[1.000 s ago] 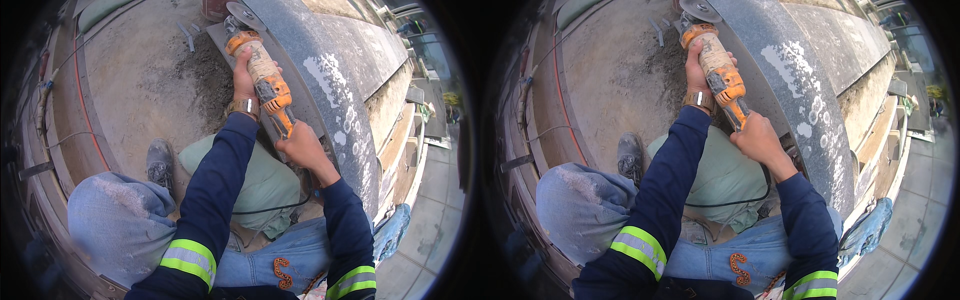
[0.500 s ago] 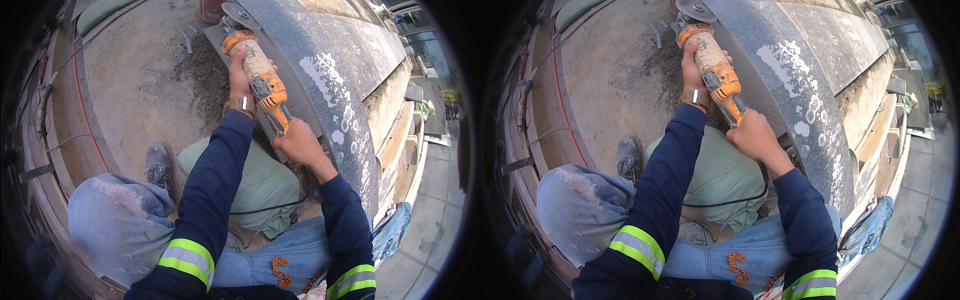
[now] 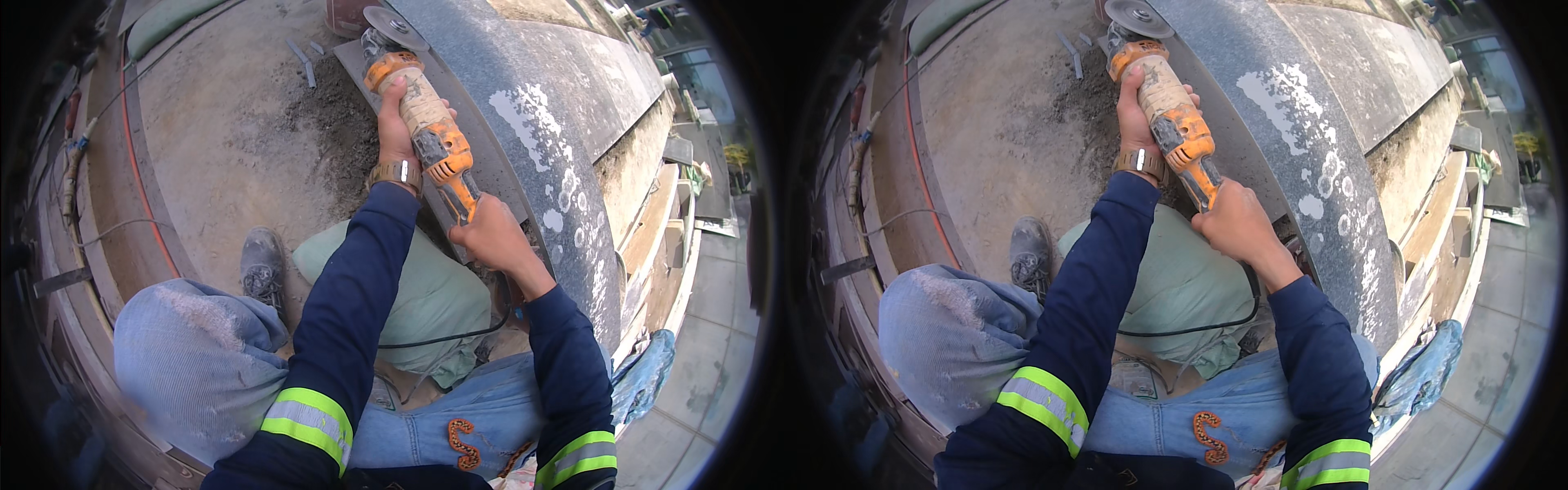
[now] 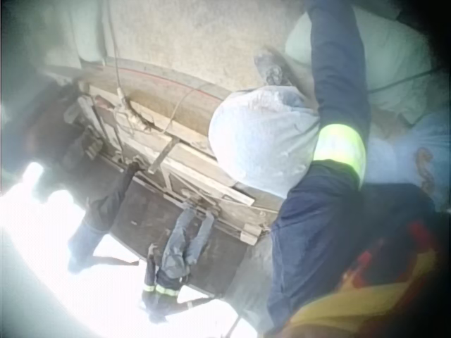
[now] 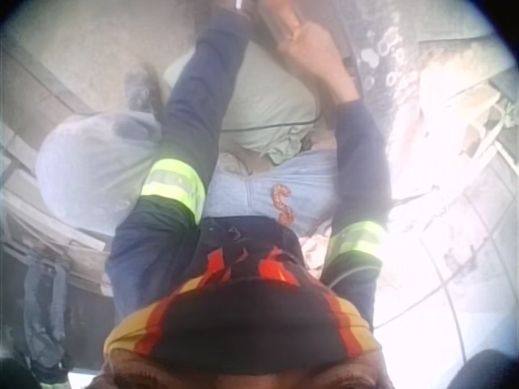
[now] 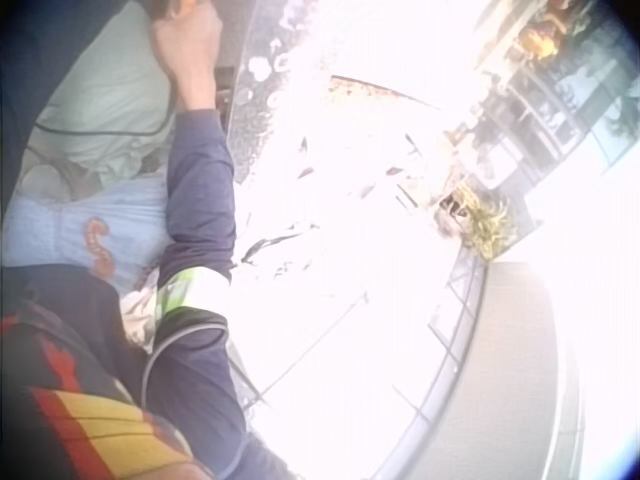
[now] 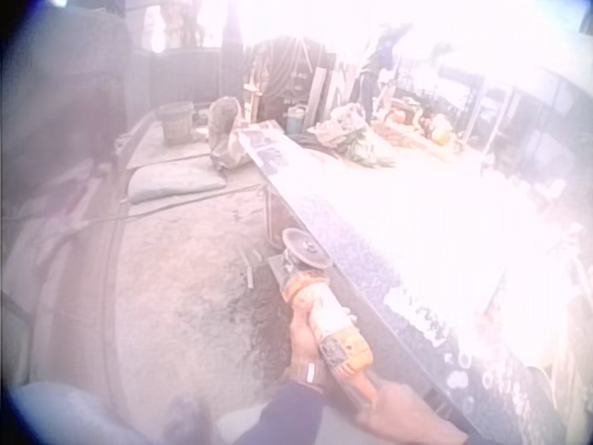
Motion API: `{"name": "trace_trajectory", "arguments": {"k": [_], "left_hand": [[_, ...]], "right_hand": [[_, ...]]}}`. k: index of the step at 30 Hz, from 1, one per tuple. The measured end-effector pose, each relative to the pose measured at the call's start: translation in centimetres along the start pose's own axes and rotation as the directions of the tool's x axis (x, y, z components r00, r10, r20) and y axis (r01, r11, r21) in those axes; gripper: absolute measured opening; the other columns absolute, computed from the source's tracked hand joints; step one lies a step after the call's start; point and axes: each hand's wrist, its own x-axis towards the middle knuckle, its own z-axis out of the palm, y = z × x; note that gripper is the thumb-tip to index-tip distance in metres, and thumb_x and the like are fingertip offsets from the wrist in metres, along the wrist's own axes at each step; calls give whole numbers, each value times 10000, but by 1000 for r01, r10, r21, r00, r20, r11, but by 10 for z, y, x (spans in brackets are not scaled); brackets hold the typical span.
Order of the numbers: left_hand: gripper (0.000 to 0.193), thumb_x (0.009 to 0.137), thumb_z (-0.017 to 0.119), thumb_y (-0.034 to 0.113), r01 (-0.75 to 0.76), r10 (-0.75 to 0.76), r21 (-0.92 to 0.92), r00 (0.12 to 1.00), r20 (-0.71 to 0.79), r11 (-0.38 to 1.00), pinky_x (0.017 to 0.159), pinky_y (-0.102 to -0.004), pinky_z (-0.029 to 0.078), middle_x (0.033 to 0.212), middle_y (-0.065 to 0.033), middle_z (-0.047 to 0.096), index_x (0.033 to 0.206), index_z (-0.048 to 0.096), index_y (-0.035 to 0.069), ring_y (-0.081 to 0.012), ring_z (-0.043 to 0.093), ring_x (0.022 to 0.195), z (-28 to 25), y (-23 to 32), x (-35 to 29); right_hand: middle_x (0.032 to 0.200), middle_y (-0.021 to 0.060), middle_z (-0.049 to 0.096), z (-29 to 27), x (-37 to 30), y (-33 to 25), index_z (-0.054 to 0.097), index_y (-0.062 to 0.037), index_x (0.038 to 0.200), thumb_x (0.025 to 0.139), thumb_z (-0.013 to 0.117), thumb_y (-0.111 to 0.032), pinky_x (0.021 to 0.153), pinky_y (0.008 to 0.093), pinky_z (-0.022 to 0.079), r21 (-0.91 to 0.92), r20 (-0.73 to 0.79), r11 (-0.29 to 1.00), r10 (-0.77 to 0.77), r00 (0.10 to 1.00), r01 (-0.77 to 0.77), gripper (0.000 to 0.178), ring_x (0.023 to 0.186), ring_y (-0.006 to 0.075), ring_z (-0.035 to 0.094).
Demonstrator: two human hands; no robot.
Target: The person kneels on the ground and uses an angle grinder to smooth the edge of a large stone slab. They hold the tool with both hands and move it along the slab's edge, generating dust.
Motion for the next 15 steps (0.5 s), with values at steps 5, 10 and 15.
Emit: {"name": "trace_trajectory", "arguments": {"k": [5,10,15], "left_hand": [[654,883,634,565,-13,14,44,1000,-13,999,629,-457,625,913,-194,652,1195,493,8,-325,718,772,-3,-1,-1],[684,875,632,578,-8,9,44,1000,-16,999,648,-471,625,929,-197,650,1192,492,-11,-335,716,787,-5,-4,-1],[692,871,632,585,-20,22,64,999,-30,998,658,-465,623,933,-196,644,1160,511,-33,-327,711,790,-3,-6,-5]], "right_hand": [[671,200,676,-2,-4,-3,597,97,971,767,712,-104,557,396,561,0,10,1000,2,1000,-2,309,565,289,710],[695,199,683,-2,-9,-2,590,106,984,778,707,-96,543,391,559,21,9,1000,3,1000,-3,311,565,275,709],[710,198,688,-1,-10,1,590,107,988,779,709,-95,530,383,559,4,8,1000,-1,1000,1,314,568,268,710]]}}
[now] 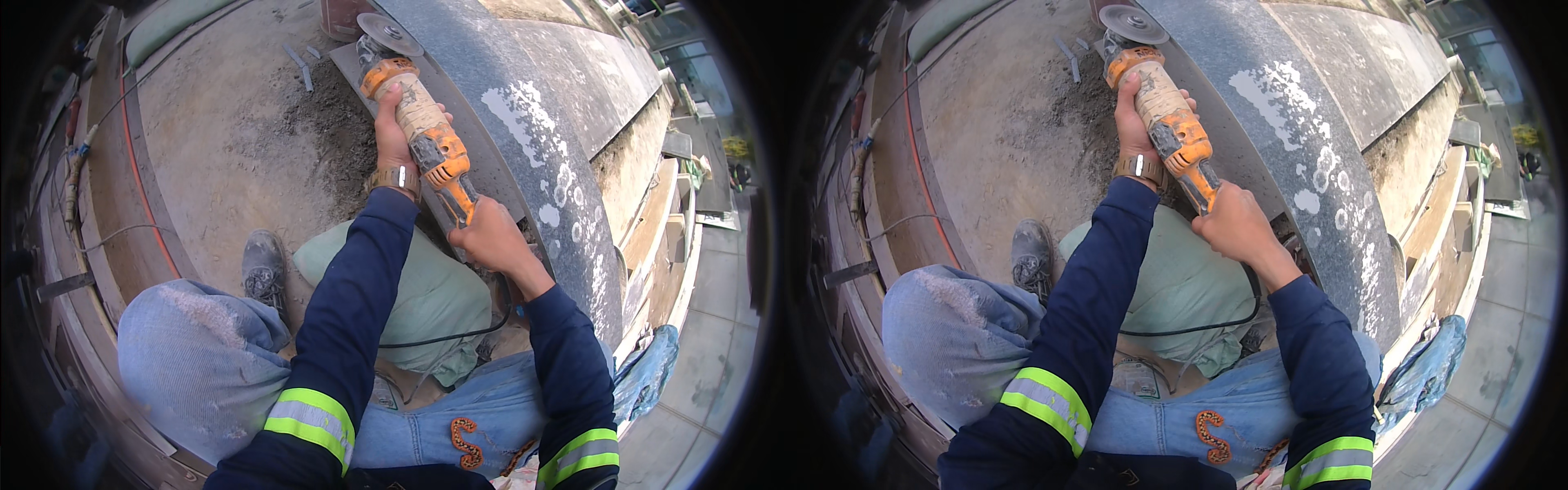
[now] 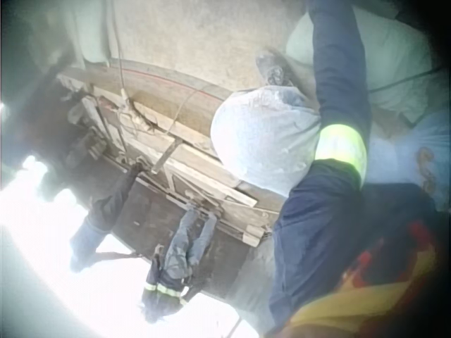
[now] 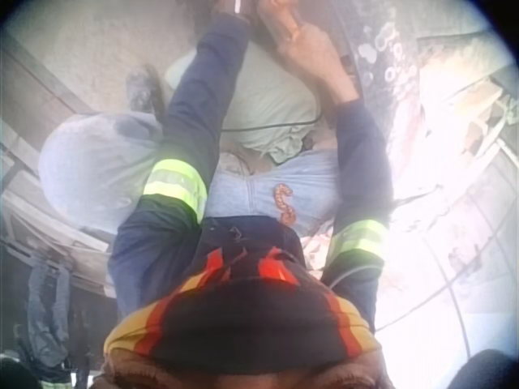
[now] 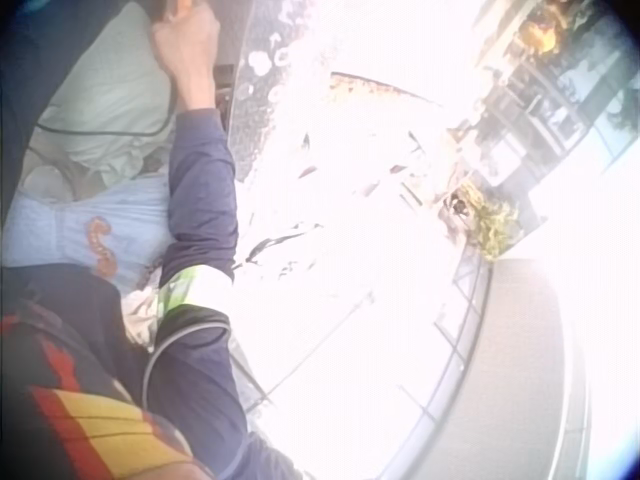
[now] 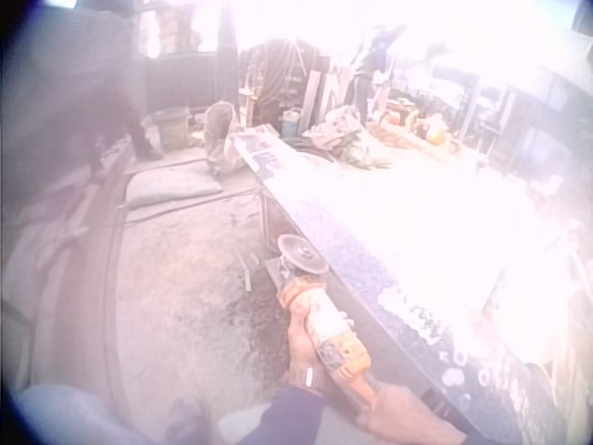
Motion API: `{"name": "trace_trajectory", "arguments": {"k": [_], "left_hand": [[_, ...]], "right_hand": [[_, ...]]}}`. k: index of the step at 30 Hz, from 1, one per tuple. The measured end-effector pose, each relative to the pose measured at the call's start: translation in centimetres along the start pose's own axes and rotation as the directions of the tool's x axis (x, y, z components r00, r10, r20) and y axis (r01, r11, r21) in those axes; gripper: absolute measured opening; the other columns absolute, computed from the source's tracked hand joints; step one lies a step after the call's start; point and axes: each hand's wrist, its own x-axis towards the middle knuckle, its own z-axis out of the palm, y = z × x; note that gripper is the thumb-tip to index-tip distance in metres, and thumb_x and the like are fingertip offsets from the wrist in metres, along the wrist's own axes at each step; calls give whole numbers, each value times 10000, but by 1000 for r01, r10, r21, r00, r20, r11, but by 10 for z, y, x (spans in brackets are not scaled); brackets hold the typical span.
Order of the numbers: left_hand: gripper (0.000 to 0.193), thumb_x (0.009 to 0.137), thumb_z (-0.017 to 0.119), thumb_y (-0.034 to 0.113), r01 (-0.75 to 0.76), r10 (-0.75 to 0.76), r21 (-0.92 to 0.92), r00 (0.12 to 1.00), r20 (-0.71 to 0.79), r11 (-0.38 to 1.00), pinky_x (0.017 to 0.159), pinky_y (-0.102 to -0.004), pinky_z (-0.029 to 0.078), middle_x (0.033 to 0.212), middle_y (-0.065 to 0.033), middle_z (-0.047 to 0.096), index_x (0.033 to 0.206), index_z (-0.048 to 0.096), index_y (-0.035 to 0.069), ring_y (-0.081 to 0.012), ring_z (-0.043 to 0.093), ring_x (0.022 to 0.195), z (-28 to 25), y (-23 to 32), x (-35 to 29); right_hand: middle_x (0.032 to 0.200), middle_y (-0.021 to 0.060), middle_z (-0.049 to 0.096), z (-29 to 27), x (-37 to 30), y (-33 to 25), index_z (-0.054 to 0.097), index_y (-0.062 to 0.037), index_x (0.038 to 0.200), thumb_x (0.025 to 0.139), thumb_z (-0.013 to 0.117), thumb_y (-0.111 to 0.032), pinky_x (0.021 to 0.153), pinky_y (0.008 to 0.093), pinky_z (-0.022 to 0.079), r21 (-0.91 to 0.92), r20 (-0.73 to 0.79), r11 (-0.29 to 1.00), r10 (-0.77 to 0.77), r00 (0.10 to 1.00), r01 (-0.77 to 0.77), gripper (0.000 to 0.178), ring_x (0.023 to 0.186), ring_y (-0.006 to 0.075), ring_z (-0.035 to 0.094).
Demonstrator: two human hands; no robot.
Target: The person kneels on the ground and uses an angle grinder to smooth the edge of a large stone slab. They hold the tool with both hands and move it along the slab's edge, generating dust.
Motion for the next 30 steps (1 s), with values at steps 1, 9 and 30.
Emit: {"name": "trace_trajectory", "arguments": {"k": [1,9,30], "left_hand": [[693,870,632,586,7,-7,-4,1000,-1,1000,660,-463,623,933,-197,643,1154,514,-35,-326,709,790,0,0,-1],[701,870,628,593,42,-42,-7,999,4,999,666,-463,620,933,-199,639,1144,519,-42,-324,706,789,-1,5,2],[681,863,648,583,51,-51,7,998,30,999,660,-481,618,942,-197,642,1202,492,14,-340,708,801,-4,23,30]], "right_hand": [[709,197,688,0,0,1,590,108,989,779,709,-95,528,381,560,-7,-2,1000,-11,1000,11,315,569,267,710],[696,195,685,1,1,0,592,115,997,774,720,-102,521,381,561,-8,-32,998,-56,998,56,336,560,271,707],[581,140,639,8,35,-3,585,91,852,746,721,-103,480,371,518,-9,-84,994,-111,990,111,260,505,236,671]]}}
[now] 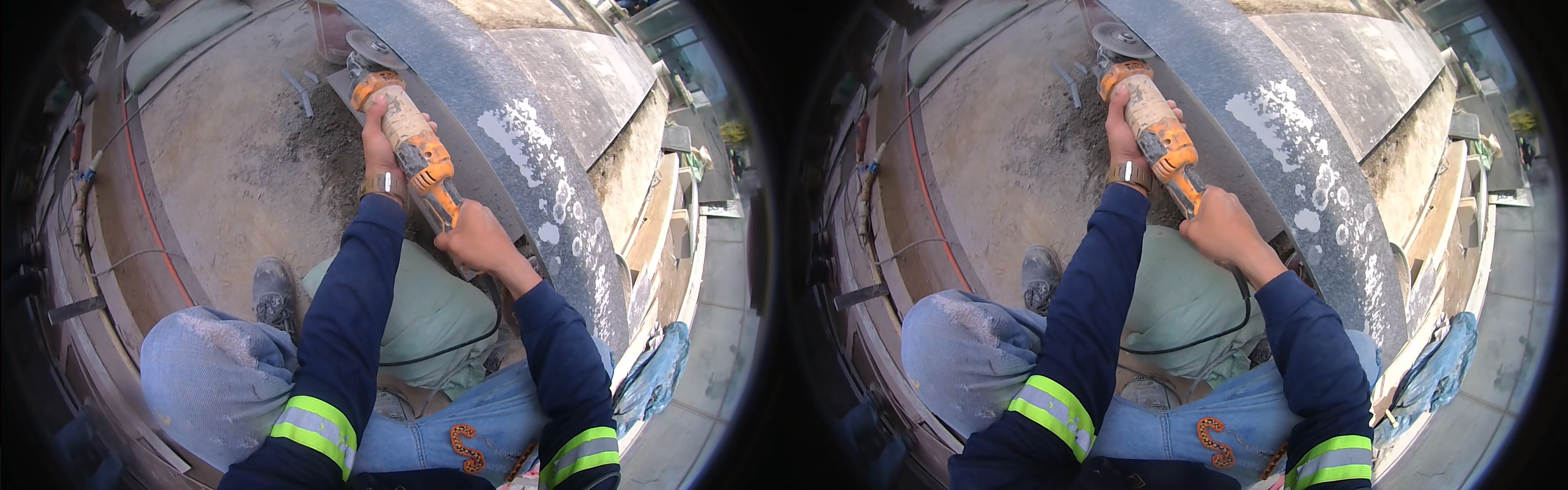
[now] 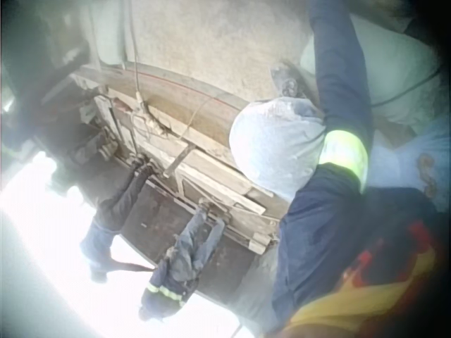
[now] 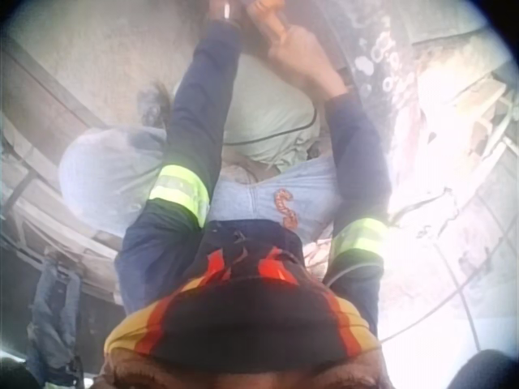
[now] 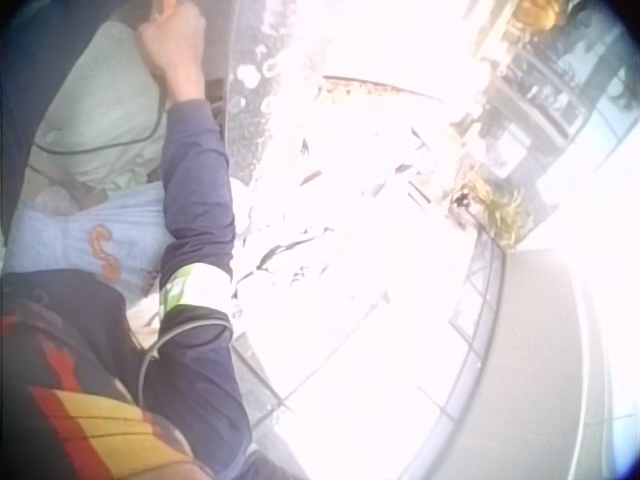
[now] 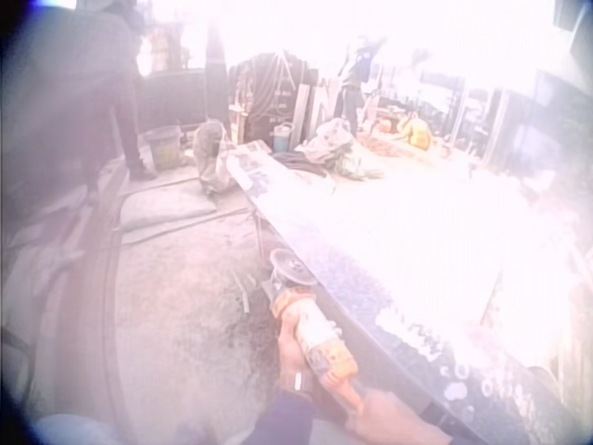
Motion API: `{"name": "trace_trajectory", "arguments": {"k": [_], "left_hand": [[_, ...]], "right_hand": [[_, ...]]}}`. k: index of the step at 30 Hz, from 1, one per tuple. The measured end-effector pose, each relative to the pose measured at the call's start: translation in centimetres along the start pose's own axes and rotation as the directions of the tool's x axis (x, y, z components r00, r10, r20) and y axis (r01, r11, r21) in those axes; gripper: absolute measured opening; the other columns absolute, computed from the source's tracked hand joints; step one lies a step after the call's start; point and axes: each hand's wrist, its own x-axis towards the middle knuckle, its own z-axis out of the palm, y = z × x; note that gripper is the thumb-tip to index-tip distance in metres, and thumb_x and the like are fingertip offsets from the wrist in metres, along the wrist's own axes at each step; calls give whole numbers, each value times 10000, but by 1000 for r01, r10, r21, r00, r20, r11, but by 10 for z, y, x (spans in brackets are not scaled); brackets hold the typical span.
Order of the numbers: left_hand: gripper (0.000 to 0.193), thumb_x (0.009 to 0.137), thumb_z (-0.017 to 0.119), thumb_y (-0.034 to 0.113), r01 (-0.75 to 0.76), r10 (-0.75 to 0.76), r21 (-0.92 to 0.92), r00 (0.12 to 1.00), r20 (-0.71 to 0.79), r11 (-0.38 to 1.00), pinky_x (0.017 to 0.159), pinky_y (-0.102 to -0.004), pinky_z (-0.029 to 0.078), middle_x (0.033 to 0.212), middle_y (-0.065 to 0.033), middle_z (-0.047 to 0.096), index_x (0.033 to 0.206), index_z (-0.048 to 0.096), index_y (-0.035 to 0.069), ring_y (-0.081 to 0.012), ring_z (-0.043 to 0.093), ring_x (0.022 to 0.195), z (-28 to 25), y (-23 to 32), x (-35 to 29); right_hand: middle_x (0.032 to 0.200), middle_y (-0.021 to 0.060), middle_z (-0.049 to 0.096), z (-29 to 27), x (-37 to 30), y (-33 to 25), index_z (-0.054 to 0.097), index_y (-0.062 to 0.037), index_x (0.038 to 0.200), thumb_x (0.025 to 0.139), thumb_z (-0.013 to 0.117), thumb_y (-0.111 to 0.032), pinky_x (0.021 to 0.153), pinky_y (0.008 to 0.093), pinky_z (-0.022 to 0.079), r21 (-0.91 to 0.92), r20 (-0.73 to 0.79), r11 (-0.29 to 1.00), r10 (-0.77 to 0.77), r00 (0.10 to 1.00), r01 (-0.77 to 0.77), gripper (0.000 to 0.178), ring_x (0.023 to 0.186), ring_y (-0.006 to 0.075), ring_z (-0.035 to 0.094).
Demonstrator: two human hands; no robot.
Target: The person kneels on the ground and uses an angle grinder to smooth the edge of a large stone slab. They hold the tool with both hands and move it along the slab's edge, generating dust.
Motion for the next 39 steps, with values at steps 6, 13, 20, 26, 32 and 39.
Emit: {"name": "trace_trajectory", "arguments": {"k": [6,13,20,26,32,39], "left_hand": [[676,869,649,576,-11,11,21,1000,-12,1000,662,-484,618,947,-195,639,1233,481,31,-345,711,810,-2,7,6],[686,869,648,575,-8,8,17,1000,2,1000,661,-478,620,959,-203,635,1242,475,25,-340,708,807,-1,7,10],[681,873,644,567,-11,11,17,1000,5,1000,661,-478,619,954,-206,636,1232,473,14,-341,707,803,-5,8,14],[671,877,636,563,-14,14,7,1000,3,1000,661,-482,620,947,-207,640,1217,476,7,-341,708,799,-3,2,4],[681,876,632,575,-23,23,0,1000,0,1000,660,-480,620,937,-206,640,1200,487,-7,-345,708,786,-3,-6,-1],[681,873,629,581,-6,6,-12,1000,1,1000,666,-476,615,943,-197,640,1149,510,-29,-333,705,801,-4,-10,-9]], "right_hand": [[657,206,671,-10,-1,-24,602,108,914,748,726,-111,598,402,557,44,66,996,80,995,-83,302,604,305,713],[643,214,676,-9,4,-20,598,130,928,746,727,-109,602,405,572,33,54,998,52,997,-54,327,587,309,720],[586,146,632,-10,3,-24,586,99,839,745,715,-117,509,375,516,69,51,994,79,996,-83,268,530,236,678],[594,150,644,-10,-3,-17,591,95,843,743,718,-129,521,372,520,42,52,997,55,997,-57,277,539,246,683],[835,295,704,-10,-9,-11,618,130,1017,754,743,-140,761,449,573,-28,56,996,82,995,-81,397,807,399,733],[866,308,703,-8,-16,-5,618,134,1032,759,740,-143,775,447,575,-45,47,997,60,997,-58,407,819,401,733]]}}
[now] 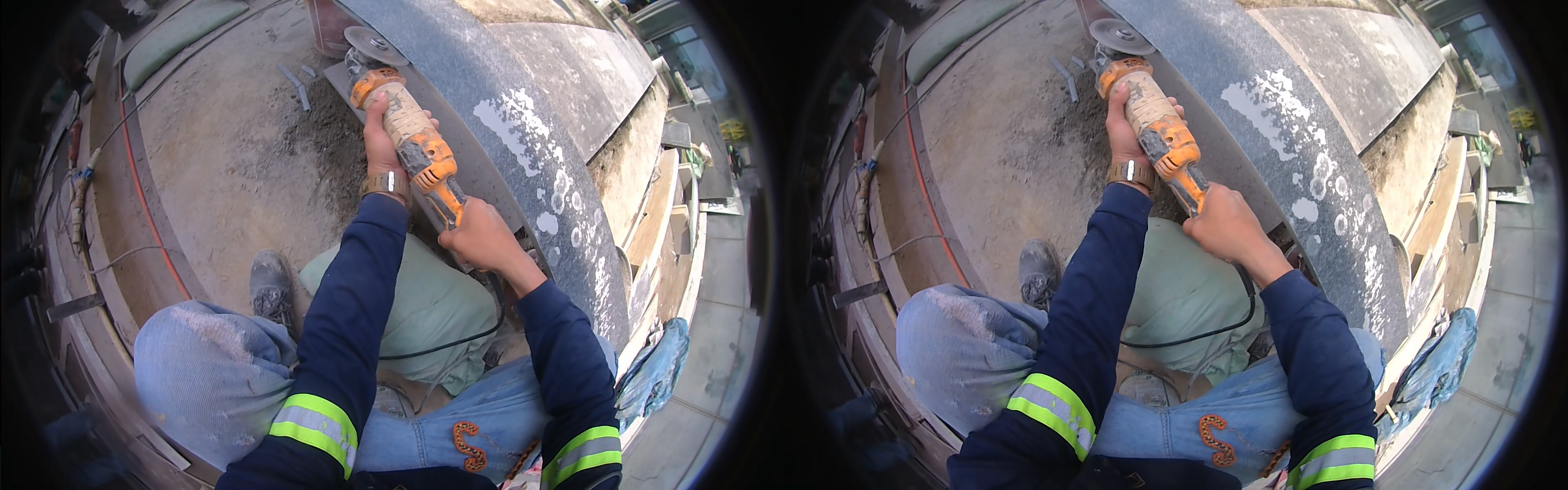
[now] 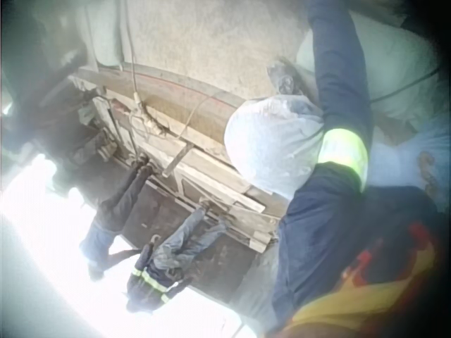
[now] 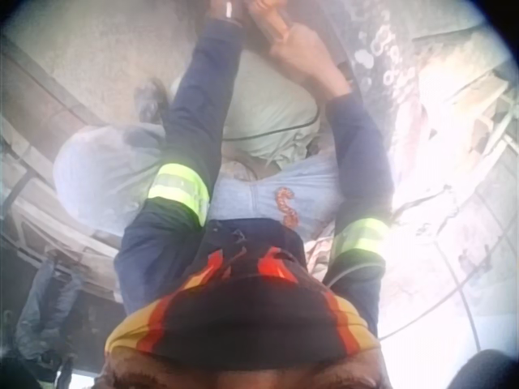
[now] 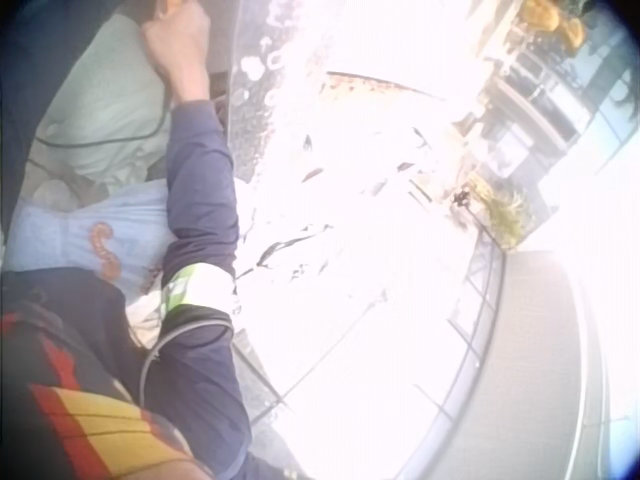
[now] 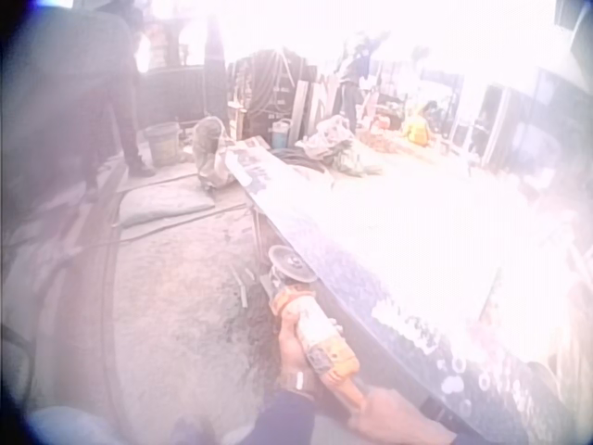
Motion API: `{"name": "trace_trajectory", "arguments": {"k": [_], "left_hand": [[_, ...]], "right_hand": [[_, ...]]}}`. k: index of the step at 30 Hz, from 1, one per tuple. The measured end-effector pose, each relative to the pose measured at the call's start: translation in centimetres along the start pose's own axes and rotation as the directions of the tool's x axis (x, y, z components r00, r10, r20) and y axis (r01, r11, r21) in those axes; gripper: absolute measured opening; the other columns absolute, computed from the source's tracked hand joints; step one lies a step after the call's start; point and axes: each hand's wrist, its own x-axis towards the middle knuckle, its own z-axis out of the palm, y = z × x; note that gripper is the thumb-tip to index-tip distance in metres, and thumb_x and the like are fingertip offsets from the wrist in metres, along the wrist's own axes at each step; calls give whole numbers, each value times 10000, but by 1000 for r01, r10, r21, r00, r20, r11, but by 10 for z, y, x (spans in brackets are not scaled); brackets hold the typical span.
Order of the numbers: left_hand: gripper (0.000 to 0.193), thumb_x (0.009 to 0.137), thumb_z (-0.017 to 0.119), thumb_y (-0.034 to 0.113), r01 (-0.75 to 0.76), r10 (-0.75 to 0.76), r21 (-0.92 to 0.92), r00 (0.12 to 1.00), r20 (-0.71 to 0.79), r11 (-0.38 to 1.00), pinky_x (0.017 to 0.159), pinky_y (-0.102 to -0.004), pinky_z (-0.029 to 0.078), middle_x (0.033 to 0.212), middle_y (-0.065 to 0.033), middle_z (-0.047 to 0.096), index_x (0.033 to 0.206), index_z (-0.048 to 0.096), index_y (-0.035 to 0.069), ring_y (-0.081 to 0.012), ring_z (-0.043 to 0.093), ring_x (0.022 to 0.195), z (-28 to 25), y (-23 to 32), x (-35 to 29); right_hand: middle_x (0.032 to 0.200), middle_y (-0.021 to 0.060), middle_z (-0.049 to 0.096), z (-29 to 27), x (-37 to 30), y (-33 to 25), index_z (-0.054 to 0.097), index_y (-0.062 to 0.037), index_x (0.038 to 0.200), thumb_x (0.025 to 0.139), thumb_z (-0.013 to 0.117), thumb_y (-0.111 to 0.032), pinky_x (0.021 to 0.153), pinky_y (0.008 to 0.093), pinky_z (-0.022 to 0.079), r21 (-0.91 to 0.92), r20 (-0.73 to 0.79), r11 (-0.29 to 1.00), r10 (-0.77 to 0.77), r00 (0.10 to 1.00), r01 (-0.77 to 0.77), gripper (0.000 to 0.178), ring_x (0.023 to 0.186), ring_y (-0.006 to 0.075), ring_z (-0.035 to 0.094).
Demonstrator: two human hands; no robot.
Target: The person kneels on the ground and uses an angle grinder to smooth the edge of a large stone slab. They hold the tool with both hands and move it along the slab's edge, generating dust.
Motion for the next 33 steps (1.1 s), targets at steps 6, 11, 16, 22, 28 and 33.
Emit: {"name": "trace_trajectory", "arguments": {"k": [6,11,16,22,28,33], "left_hand": [[696,866,627,598,-30,30,32,1000,-5,999,664,-473,612,947,-195,635,1146,512,-29,-323,698,804,5,-5,-6],[705,864,630,602,-18,18,16,1000,18,1000,662,-472,610,949,-192,632,1148,511,-32,-326,695,812,2,-5,-7],[708,865,626,606,-19,19,28,1000,12,999,662,-476,608,949,-193,633,1151,510,-32,-328,695,809,1,-8,-9],[666,866,628,594,-38,37,23,999,16,999,659,-476,615,949,-193,635,1153,513,4,-331,702,802,2,-11,-12],[653,867,628,583,-46,45,18,998,49,999,662,-482,620,950,-192,642,1158,510,11,-336,706,806,-1,-12,-13],[664,868,627,585,-35,35,16,999,30,999,666,-483,619,947,-196,643,1168,504,5,-335,706,806,1,-13,-14]], "right_hand": [[724,247,691,1,-5,5,606,135,1012,764,738,-132,628,414,579,-15,-18,1000,-17,1000,16,388,638,329,726],[664,210,677,0,-5,5,598,138,1012,769,728,-108,540,388,565,45,28,999,4,1000,-6,369,557,286,708],[654,197,674,2,-8,9,595,141,1022,774,720,-95,513,379,557,62,18,998,3,1000,-4,364,542,269,703],[656,191,673,3,-10,11,594,139,1037,777,715,-96,506,373,555,47,18,999,-3,1000,2,371,534,260,696],[623,178,652,0,-17,5,596,103,884,722,699,-116,576,386,551,99,22,994,44,999,-46,291,561,268,697],[645,184,662,2,-16,12,590,119,988,762,711,-103,520,378,549,57,10,998,2,1000,-3,339,534,256,689]]}}
